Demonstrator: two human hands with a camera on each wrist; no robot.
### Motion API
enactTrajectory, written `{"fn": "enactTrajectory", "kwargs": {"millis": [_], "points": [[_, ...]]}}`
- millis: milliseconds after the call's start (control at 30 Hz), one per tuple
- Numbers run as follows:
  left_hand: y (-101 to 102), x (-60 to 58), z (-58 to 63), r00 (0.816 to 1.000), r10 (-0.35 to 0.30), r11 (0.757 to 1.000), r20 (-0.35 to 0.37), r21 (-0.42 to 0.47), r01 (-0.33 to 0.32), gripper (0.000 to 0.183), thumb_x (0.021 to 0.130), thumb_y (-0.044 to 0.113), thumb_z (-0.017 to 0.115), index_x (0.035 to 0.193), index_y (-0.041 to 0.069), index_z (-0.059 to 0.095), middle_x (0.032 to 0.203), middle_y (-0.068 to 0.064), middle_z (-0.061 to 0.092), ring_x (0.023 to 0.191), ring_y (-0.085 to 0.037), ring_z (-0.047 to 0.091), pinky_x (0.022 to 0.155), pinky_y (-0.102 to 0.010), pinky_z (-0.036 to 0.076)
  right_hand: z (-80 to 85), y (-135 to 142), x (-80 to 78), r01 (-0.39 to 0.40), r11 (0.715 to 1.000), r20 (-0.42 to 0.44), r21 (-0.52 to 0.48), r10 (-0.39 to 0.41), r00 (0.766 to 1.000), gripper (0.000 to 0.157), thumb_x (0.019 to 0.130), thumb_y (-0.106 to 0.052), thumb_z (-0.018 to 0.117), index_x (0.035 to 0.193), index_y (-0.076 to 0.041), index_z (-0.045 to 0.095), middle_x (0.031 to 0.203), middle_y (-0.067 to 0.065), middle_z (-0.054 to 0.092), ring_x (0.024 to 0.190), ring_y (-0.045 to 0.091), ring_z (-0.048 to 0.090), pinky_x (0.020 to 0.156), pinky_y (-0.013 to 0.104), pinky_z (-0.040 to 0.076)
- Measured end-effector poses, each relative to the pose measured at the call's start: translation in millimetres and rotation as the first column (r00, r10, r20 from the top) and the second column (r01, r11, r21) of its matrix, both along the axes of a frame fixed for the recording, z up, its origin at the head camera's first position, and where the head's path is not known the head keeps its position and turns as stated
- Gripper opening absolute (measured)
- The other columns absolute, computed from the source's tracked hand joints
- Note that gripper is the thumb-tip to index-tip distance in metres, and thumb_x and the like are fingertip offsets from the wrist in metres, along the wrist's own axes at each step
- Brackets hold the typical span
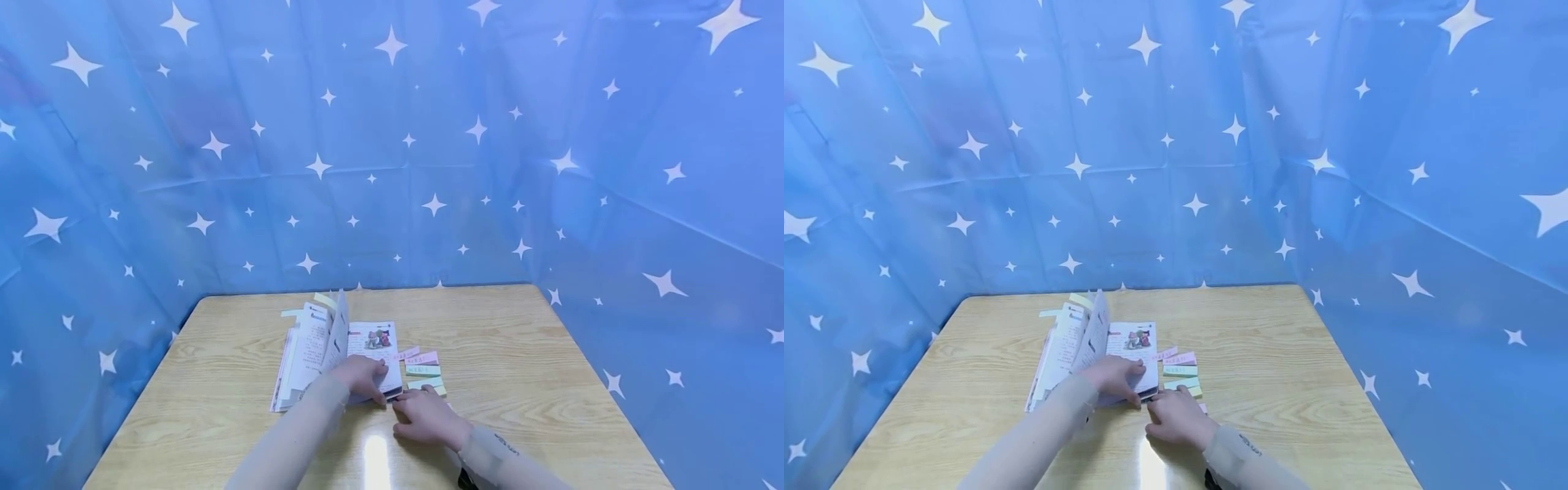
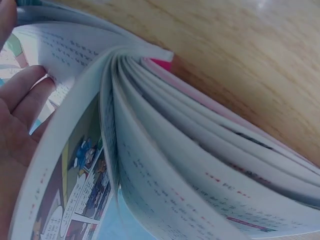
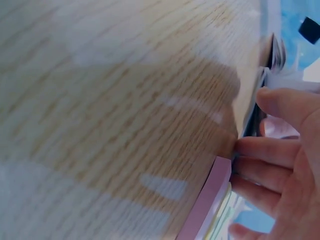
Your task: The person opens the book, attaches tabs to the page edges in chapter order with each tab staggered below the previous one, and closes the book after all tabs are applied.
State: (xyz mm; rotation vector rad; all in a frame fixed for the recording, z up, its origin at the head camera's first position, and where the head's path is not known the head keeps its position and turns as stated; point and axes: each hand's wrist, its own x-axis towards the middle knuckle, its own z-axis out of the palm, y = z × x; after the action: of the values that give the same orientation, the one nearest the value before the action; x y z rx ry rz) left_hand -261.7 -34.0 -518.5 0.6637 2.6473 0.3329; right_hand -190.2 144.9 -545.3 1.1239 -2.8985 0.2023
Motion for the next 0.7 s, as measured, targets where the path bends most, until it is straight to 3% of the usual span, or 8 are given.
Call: {"fn": "enactTrajectory", "kwargs": {"millis": [167,333,433,533,600,700], "points": [[1.2,-0.3,3.2,0.999,-0.037,0.999,-0.005,-0.017,0.036,0.068,0.066,0.054,0.066,0.125,0.024,0.05,0.131,0.009,0.044,0.119,-0.019,0.04,0.099,-0.036,0.029,1.0,0.8,-0.2,-0.004,1.0,0.012,-0.008,0.005,1.0,0.024,0.075,-0.04,0.06,0.063,-0.025,0.045,0.064,-0.016,0.039,0.062,0.004,0.043,0.065,0.034,0.037],[3.8,0.0,-2.7,0.996,-0.049,0.999,-0.071,-0.005,0.048,0.077,0.053,0.059,0.071,0.119,0.021,0.056,0.119,0.005,0.054,0.104,-0.019,0.051,0.09,-0.032,0.038,3.1,4.7,-3.2,0.007,0.998,0.022,-0.065,-0.006,1.0,0.013,0.078,-0.036,0.06,0.068,-0.028,0.058,0.069,-0.017,0.049,0.065,0.002,0.047,0.066,0.033,0.04],[6.4,-0.2,-7.3,0.983,-0.092,0.996,-0.161,-0.027,0.089,0.07,0.047,0.059,0.074,0.102,0.018,0.063,0.095,0.005,0.062,0.08,-0.015,0.056,0.072,-0.028,0.045,2.8,7.2,-6.0,0.022,0.996,0.015,-0.09,-0.021,1.0,0.01,0.079,-0.036,0.059,0.075,-0.028,0.064,0.074,-0.017,0.054,0.071,0.002,0.051,0.068,0.033,0.042],[8.8,-2.2,-12.8,0.962,-0.142,0.989,-0.232,-0.064,0.131,0.057,0.045,0.06,0.074,0.082,0.018,0.062,0.073,0.007,0.057,0.062,-0.012,0.05,0.058,-0.025,0.043,3.0,8.9,-7.7,0.038,0.994,0.022,-0.101,-0.036,0.999,0.01,0.08,-0.035,0.059,0.075,-0.029,0.064,0.076,-0.017,0.056,0.075,0.004,0.053,0.071,0.034,0.042],[9.8,-3.5,-16.1,0.955,-0.157,0.987,-0.253,-0.076,0.142,0.052,0.044,0.06,0.074,0.073,0.02,0.057,0.066,0.007,0.054,0.056,-0.011,0.046,0.053,-0.024,0.04,3.0,9.7,-8.1,0.046,0.993,0.033,-0.105,-0.043,0.999,0.009,0.08,-0.034,0.058,0.075,-0.029,0.064,0.077,-0.018,0.056,0.078,0.004,0.053,0.073,0.035,0.042],[10.5,-4.9,-19.3,0.946,-0.169,0.984,-0.275,-0.094,0.149,0.053,0.044,0.063,0.072,0.071,0.021,0.055,0.066,0.007,0.054,0.054,-0.011,0.045,0.052,-0.024,0.04,2.3,10.3,-8.8,0.052,0.993,0.047,-0.109,-0.047,0.998,0.009,0.08,-0.035,0.059,0.073,-0.029,0.063,0.074,-0.019,0.054,0.075,0.003,0.052,0.071,0.033,0.041]]}}
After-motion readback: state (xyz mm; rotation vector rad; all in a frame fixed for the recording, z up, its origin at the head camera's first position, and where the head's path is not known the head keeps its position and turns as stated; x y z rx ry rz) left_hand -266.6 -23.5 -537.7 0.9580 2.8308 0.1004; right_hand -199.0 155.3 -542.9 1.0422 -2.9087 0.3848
